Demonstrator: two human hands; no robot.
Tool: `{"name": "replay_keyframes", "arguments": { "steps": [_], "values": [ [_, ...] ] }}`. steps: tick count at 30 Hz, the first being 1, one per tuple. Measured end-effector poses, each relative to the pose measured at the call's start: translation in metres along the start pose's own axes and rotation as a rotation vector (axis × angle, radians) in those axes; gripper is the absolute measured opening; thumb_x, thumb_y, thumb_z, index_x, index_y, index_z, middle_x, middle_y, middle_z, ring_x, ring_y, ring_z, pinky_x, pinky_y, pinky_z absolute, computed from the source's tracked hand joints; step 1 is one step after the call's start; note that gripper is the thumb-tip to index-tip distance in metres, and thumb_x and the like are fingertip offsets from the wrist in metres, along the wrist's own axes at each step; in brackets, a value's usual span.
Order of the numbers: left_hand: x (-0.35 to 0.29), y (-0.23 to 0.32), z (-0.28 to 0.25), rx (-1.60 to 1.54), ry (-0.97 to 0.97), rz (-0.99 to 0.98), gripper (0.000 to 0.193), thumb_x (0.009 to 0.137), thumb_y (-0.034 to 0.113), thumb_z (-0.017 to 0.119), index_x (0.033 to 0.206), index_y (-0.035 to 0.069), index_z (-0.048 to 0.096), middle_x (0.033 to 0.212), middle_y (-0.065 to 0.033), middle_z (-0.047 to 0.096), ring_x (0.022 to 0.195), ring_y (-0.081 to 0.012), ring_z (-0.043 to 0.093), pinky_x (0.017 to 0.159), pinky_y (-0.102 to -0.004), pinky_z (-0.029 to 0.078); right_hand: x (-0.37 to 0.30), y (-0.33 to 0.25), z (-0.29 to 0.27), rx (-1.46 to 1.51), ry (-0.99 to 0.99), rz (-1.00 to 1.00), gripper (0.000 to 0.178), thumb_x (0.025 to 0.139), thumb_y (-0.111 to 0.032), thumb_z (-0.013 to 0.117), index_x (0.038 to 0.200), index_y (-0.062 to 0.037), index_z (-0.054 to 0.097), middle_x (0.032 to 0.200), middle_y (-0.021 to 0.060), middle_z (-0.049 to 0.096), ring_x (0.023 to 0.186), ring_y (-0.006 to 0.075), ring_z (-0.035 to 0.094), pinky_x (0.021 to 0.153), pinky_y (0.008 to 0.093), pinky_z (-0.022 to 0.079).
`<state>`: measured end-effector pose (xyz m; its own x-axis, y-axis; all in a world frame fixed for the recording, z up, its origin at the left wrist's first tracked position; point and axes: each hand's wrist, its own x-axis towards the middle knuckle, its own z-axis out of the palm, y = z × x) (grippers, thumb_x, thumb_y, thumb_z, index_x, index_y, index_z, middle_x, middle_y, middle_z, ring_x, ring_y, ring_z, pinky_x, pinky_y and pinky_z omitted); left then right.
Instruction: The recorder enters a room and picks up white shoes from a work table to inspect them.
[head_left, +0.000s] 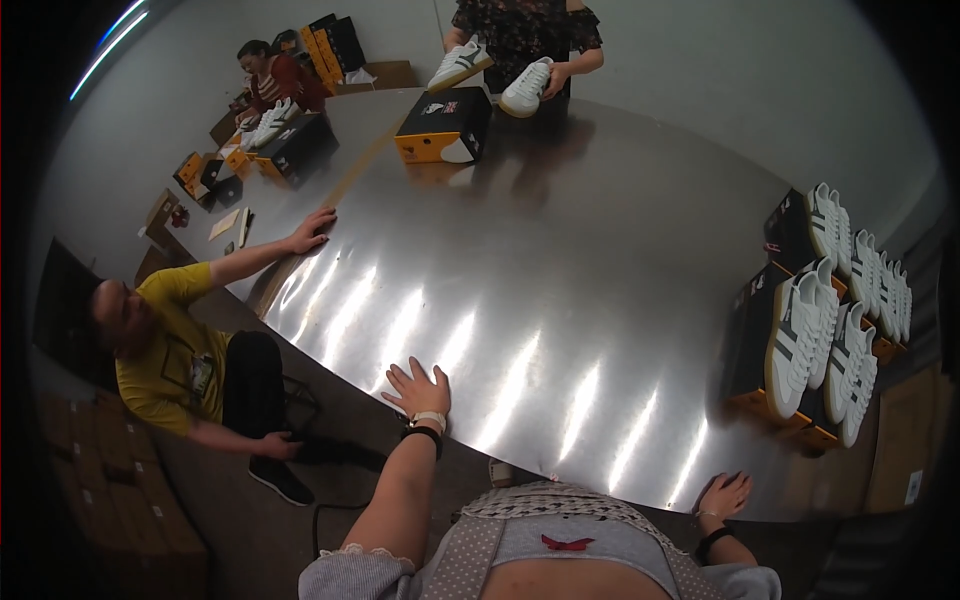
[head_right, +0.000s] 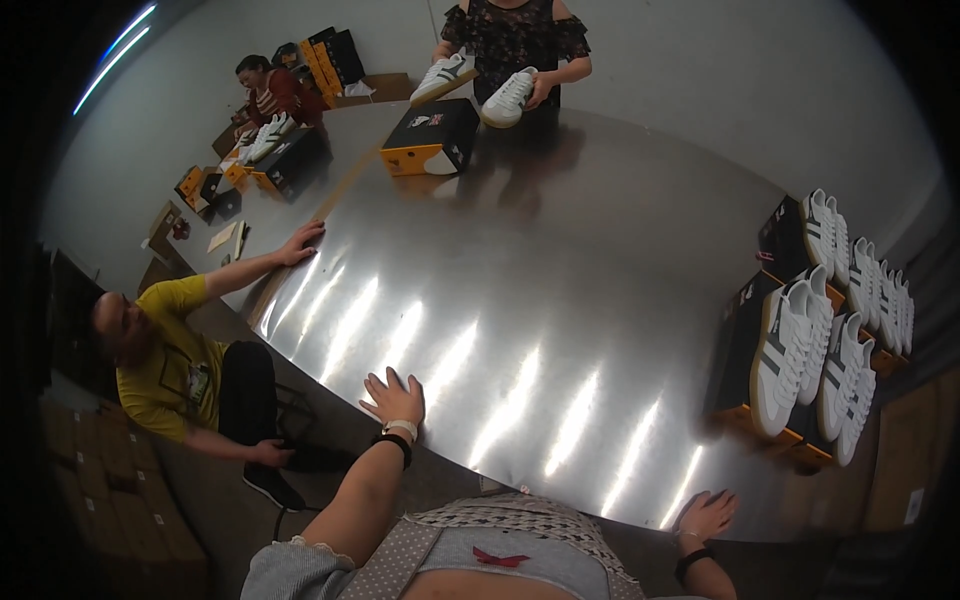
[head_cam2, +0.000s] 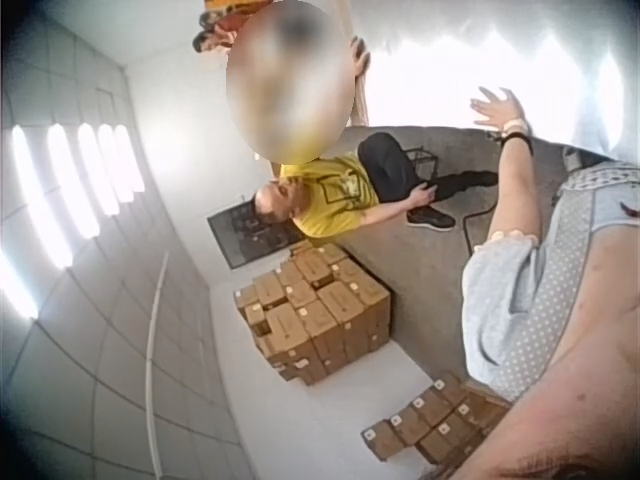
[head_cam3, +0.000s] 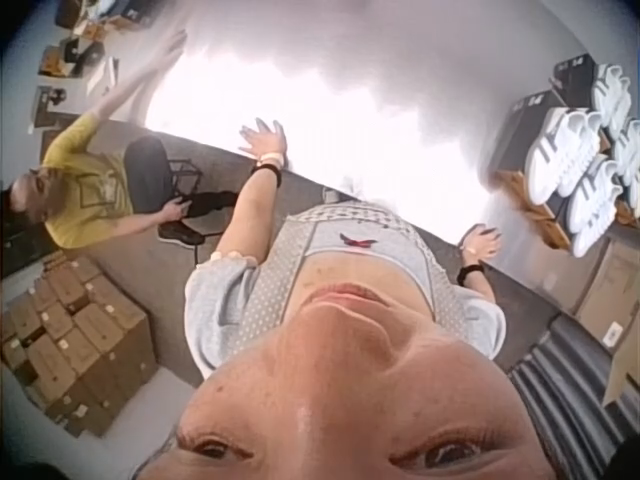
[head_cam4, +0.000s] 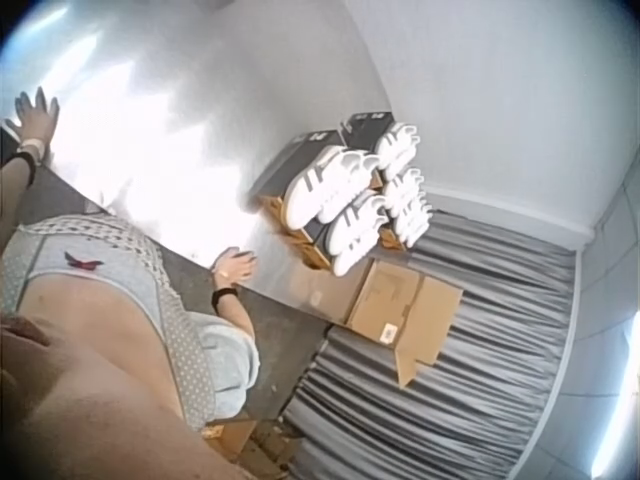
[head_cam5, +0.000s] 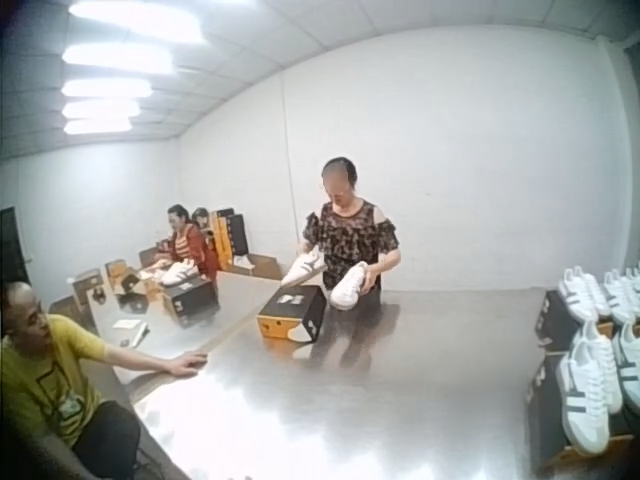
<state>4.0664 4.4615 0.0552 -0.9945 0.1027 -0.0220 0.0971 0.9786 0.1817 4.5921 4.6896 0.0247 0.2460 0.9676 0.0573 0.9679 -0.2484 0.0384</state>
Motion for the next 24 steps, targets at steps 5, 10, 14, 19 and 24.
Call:
{"name": "replay_keyframes", "arguments": {
  "steps": [5,10,14,19,24],
  "values": [
    [0.0,0.001,0.003,0.013,0.005,0.008,0.061,0.087,0.045,0.042,0.138,0.012,0.038,0.146,-0.0238,0.023,0.139,-0.035,0.013,0.106,-0.0637,0.007,-0.001,0.005,0.002,-0.016,0.033,-0.003,0.053,0.092,-0.035,0.043,0.135,-0.0053,0.038,0.145,0.0158,0.031,0.136,0.0275,0.025,0.108,0.0472,0.019],
    [-0.001,0.004,0.0,0.033,-0.013,0.023,0.061,0.088,0.045,0.042,0.138,0.011,0.037,0.146,-0.0242,0.023,0.139,-0.035,0.013,0.107,-0.0634,0.008,0.001,0.003,0.003,0.04,0.046,-0.024,0.052,0.091,-0.034,0.043,0.134,-0.0046,0.038,0.144,0.0162,0.032,0.135,0.0283,0.026,0.108,0.0472,0.019],
    [0.0,0.003,0.0,0.039,0.004,0.014,0.061,0.088,0.045,0.042,0.138,0.011,0.038,0.146,-0.0247,0.023,0.139,-0.0352,0.013,0.107,-0.0628,0.009,0.0,-0.003,-0.003,0.055,0.018,-0.016,0.054,0.091,-0.035,0.043,0.135,-0.005,0.038,0.144,0.016,0.032,0.136,0.0283,0.026,0.109,0.0479,0.017],
    [-0.001,0.006,0.0,0.029,0.007,0.008,0.06,0.088,0.045,0.043,0.137,0.01,0.038,0.145,-0.025,0.024,0.14,-0.0356,0.013,0.107,-0.0631,0.008,0.002,0.001,0.003,0.049,0.031,-0.014,0.052,0.091,-0.035,0.042,0.134,-0.0052,0.039,0.144,0.0157,0.032,0.136,0.0283,0.026,0.109,0.0485,0.017],
    [0.0,0.004,0.001,0.026,0.011,0.002,0.061,0.087,0.045,0.043,0.137,0.01,0.039,0.146,-0.0252,0.023,0.14,-0.0358,0.013,0.107,-0.0631,0.007,0.002,0.001,0.004,0.043,0.04,-0.024,0.052,0.091,-0.033,0.042,0.134,-0.0047,0.039,0.145,0.0158,0.031,0.136,0.028,0.026,0.109,0.0489,0.017]
  ]
}}
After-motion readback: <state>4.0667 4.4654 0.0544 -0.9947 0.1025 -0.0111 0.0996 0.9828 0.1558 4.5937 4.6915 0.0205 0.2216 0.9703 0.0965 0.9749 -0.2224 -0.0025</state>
